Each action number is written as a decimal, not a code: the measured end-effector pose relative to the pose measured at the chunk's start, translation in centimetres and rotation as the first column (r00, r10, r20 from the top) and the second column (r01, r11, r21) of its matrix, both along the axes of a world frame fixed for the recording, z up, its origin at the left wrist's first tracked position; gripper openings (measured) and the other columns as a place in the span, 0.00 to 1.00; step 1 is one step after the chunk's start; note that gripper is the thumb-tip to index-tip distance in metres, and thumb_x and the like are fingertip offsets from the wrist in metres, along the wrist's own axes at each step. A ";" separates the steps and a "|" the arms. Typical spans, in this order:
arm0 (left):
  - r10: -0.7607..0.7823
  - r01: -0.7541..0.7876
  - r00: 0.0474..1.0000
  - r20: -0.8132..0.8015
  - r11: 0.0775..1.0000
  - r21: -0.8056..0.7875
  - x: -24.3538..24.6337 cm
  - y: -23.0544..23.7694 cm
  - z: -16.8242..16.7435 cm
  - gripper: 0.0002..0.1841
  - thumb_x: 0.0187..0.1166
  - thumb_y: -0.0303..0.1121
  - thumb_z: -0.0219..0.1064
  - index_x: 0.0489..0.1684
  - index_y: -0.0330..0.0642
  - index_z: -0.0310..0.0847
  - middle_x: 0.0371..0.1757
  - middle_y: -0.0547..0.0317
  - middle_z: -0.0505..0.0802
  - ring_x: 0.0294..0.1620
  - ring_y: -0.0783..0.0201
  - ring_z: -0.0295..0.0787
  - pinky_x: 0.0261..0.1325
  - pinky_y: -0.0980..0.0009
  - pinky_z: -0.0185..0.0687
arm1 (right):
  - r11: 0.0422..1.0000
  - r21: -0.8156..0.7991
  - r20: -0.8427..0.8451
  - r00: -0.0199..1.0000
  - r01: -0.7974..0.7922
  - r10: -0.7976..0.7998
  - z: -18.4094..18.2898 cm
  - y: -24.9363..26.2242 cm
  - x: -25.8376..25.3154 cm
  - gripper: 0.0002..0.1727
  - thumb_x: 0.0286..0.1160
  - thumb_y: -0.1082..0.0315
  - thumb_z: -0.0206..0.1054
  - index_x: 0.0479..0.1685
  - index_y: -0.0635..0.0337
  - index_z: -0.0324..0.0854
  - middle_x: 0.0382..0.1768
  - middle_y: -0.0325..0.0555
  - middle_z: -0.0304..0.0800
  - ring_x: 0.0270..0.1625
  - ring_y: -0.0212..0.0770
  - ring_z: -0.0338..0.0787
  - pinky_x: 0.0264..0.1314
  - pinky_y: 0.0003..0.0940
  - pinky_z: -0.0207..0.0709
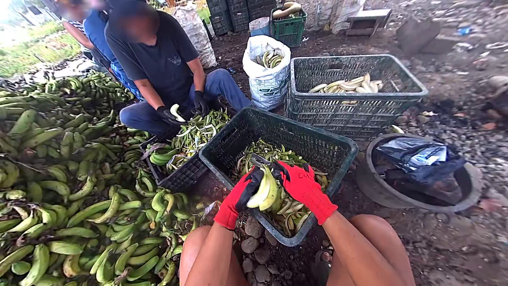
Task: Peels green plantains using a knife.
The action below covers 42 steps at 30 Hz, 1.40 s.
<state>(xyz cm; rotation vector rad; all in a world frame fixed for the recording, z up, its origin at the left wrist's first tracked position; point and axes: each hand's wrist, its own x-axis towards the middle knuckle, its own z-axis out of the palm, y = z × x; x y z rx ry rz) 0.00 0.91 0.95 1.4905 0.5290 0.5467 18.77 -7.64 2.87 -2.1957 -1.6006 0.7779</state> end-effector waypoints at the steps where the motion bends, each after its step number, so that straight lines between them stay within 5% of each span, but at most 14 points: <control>1: -0.080 0.080 0.997 -0.015 0.997 0.024 0.0 0.0 0.0 0.28 0.87 0.43 0.52 0.77 0.29 0.66 0.59 0.56 0.88 0.59 0.72 0.85 0.69 0.70 0.80 | 1.000 0.000 -0.021 1.000 -0.006 0.006 -0.2 0.4 0.4 0.28 0.93 0.51 0.45 0.89 0.40 0.66 0.75 0.53 0.84 0.82 0.55 0.77 0.90 0.69 0.44; 4: -0.071 0.070 0.997 -0.017 0.996 -0.052 0.4 0.5 -0.1 0.30 0.84 0.46 0.54 0.78 0.31 0.65 0.53 0.57 0.92 0.52 0.69 0.90 0.61 0.69 0.86 | 1.000 0.030 -0.114 0.993 0.003 0.000 -1.6 0.8 1.3 0.28 0.94 0.47 0.43 0.86 0.40 0.70 0.73 0.52 0.85 0.80 0.53 0.79 0.86 0.66 0.57; 7: 0.256 -0.252 0.967 0.013 0.960 -0.123 1.2 1.5 -1.4 0.28 0.90 0.44 0.45 0.83 0.35 0.60 0.54 0.50 0.90 0.48 0.65 0.90 0.54 0.67 0.88 | 0.996 0.009 -0.113 0.990 0.089 -0.087 -1.3 0.4 0.7 0.29 0.94 0.46 0.43 0.86 0.45 0.70 0.71 0.54 0.86 0.78 0.55 0.81 0.85 0.64 0.59; 10: 0.699 -0.700 0.714 -0.049 0.709 -0.085 3.0 1.4 -1.5 0.23 0.96 0.41 0.40 0.65 0.32 0.75 0.44 0.48 0.87 0.40 0.64 0.87 0.45 0.65 0.87 | 0.998 0.006 -0.071 0.996 0.063 -0.062 -1.3 -0.6 -1.7 0.29 0.92 0.47 0.48 0.87 0.43 0.68 0.71 0.55 0.86 0.78 0.55 0.80 0.88 0.65 0.53; 12: 0.838 -0.829 0.488 -0.244 0.532 0.170 3.6 1.0 0.0 0.20 0.96 0.37 0.45 0.66 0.31 0.77 0.51 0.42 0.88 0.50 0.58 0.88 0.56 0.61 0.84 | 1.000 0.019 -0.050 0.999 0.023 -0.022 -1.4 -1.1 -3.2 0.31 0.89 0.48 0.52 0.90 0.42 0.65 0.74 0.56 0.83 0.80 0.57 0.78 0.91 0.67 0.46; 15: 0.752 -0.596 0.272 -0.600 0.621 0.509 3.2 0.7 1.3 0.33 0.84 0.39 0.66 0.83 0.28 0.60 0.72 0.30 0.81 0.75 0.42 0.79 0.77 0.51 0.73 | 1.000 0.025 0.037 0.999 0.005 -0.006 -1.3 -1.8 -4.4 0.33 0.84 0.50 0.58 0.91 0.39 0.64 0.74 0.59 0.82 0.79 0.60 0.78 0.91 0.70 0.41; 16: 0.750 -0.591 0.275 -0.602 0.626 0.509 3.4 0.7 1.4 0.33 0.83 0.37 0.66 0.83 0.28 0.60 0.72 0.31 0.81 0.76 0.43 0.78 0.77 0.52 0.73 | 1.000 0.012 0.039 0.999 0.022 -0.022 -1.0 -1.7 -4.3 0.33 0.85 0.51 0.58 0.91 0.38 0.63 0.74 0.60 0.82 0.80 0.60 0.77 0.91 0.71 0.38; 18: 0.816 -0.785 0.449 -0.364 0.555 0.274 3.9 0.4 1.1 0.20 0.93 0.31 0.49 0.77 0.28 0.68 0.65 0.34 0.84 0.66 0.52 0.83 0.70 0.59 0.78 | 0.998 -0.009 -0.001 0.998 0.055 -0.055 -0.5 -1.2 -3.4 0.30 0.90 0.52 0.51 0.92 0.40 0.62 0.74 0.58 0.83 0.81 0.58 0.78 0.92 0.70 0.37; 21: 0.679 -0.655 0.725 0.114 0.731 -0.190 4.3 0.8 -0.5 0.21 0.96 0.39 0.37 0.60 0.35 0.75 0.38 0.54 0.86 0.35 0.67 0.86 0.39 0.68 0.87 | 0.996 0.077 -0.038 0.998 0.050 -0.047 -0.8 -0.8 -1.4 0.29 0.93 0.48 0.43 0.89 0.41 0.67 0.70 0.52 0.87 0.78 0.53 0.81 0.91 0.67 0.45; 27: 0.658 -0.578 0.741 0.130 0.725 -0.374 3.6 1.5 -0.6 0.20 0.96 0.41 0.40 0.56 0.36 0.75 0.33 0.54 0.87 0.31 0.66 0.87 0.34 0.69 0.87 | 0.996 0.082 0.053 0.998 -0.021 0.016 -0.5 -2.4 -2.1 0.31 0.89 0.49 0.51 0.90 0.39 0.65 0.74 0.56 0.84 0.81 0.57 0.78 0.91 0.73 0.33; 29: 0.493 -0.403 0.845 0.206 0.841 -0.360 2.8 1.1 -1.2 0.21 0.95 0.40 0.36 0.50 0.39 0.76 0.29 0.57 0.88 0.26 0.67 0.87 0.29 0.71 0.86 | 0.998 0.064 0.037 0.999 0.020 -0.022 -0.4 -1.8 -1.6 0.30 0.91 0.48 0.48 0.90 0.39 0.65 0.73 0.54 0.85 0.80 0.55 0.79 0.92 0.71 0.35; 33: 0.278 -0.201 0.921 0.274 0.940 -0.277 2.1 1.6 -1.2 0.20 0.92 0.33 0.34 0.60 0.42 0.75 0.39 0.61 0.92 0.39 0.71 0.90 0.44 0.72 0.89 | 0.996 0.086 0.075 0.997 0.022 -0.028 -0.3 -1.6 -0.8 0.30 0.91 0.47 0.47 0.90 0.37 0.65 0.73 0.53 0.85 0.80 0.55 0.79 0.91 0.72 0.36; 38: 0.433 -0.431 0.899 -0.063 0.901 0.047 2.9 0.5 0.4 0.18 0.93 0.29 0.43 0.68 0.28 0.73 0.47 0.53 0.87 0.43 0.73 0.84 0.52 0.76 0.82 | 0.999 0.020 0.048 0.998 0.041 -0.042 0.0 -1.2 -0.4 0.29 0.92 0.51 0.47 0.92 0.37 0.62 0.75 0.55 0.82 0.82 0.56 0.77 0.92 0.72 0.34; 42: 0.354 -0.321 0.931 -0.087 0.909 0.265 2.4 -0.1 1.1 0.23 0.91 0.36 0.44 0.69 0.24 0.74 0.56 0.48 0.88 0.54 0.75 0.83 0.63 0.76 0.78 | 0.997 0.069 -0.065 0.997 0.045 -0.041 -0.3 -0.3 0.2 0.28 0.95 0.48 0.39 0.89 0.38 0.67 0.73 0.49 0.86 0.81 0.50 0.79 0.92 0.68 0.40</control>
